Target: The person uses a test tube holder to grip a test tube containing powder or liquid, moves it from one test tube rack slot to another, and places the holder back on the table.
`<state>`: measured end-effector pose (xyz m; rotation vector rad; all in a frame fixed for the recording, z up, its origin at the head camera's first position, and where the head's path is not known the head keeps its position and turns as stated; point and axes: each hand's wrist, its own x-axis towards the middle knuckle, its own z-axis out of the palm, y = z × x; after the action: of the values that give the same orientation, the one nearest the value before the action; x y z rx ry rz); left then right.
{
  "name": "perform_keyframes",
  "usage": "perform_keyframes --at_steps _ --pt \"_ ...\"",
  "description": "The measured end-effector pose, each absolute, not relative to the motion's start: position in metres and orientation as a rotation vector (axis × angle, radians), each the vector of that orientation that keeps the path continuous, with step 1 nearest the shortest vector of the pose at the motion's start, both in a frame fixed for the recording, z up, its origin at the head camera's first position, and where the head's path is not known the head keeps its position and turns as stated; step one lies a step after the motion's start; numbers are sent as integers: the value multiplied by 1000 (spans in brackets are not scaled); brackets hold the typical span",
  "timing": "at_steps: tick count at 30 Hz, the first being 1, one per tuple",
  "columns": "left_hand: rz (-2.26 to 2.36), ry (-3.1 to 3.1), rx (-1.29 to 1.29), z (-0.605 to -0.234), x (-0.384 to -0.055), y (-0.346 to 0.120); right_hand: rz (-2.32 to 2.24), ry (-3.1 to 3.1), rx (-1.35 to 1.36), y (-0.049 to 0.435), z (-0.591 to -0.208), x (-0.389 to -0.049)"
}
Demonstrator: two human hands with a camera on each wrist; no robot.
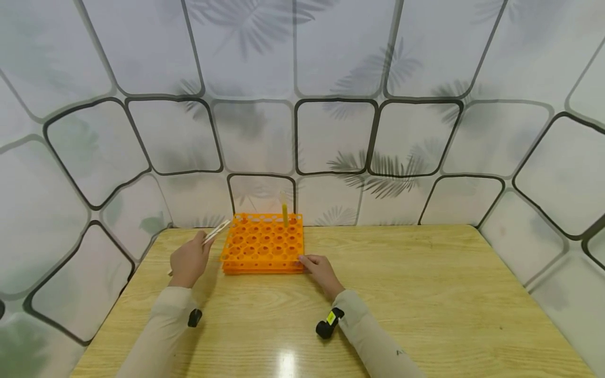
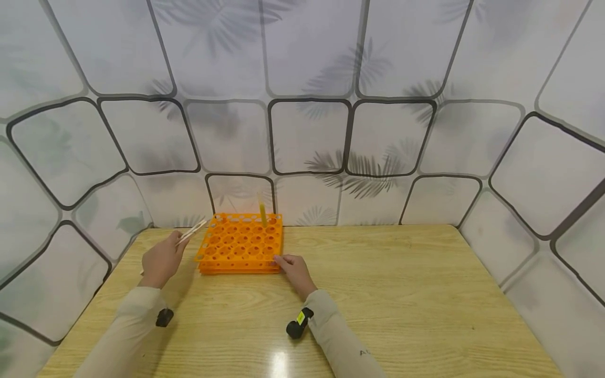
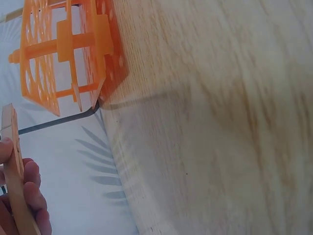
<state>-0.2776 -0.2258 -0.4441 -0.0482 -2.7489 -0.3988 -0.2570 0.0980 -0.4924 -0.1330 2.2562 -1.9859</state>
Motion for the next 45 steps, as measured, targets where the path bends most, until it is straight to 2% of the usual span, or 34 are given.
perform_keyframes --at_steps 5,13,21,33,45 --pt "-398 -2789 -33 -447 -277 -230 -1990 2267 -107 99 -512 -267" --pt "-400 -2809 -25 -450 -275 -233 -1972 2264 -129 97 -484 -251" --pt "-408 -2839 -6 -452 -273 -235 -1996 2248 -98 98 -512 -267" --pt "-428 -2896 18 -457 -273 -237 -1986 2259 -121 99 -513 -268" --pt "-440 -2940 49 -462 -270 -241 -1976 2238 -181 99 -483 -250"
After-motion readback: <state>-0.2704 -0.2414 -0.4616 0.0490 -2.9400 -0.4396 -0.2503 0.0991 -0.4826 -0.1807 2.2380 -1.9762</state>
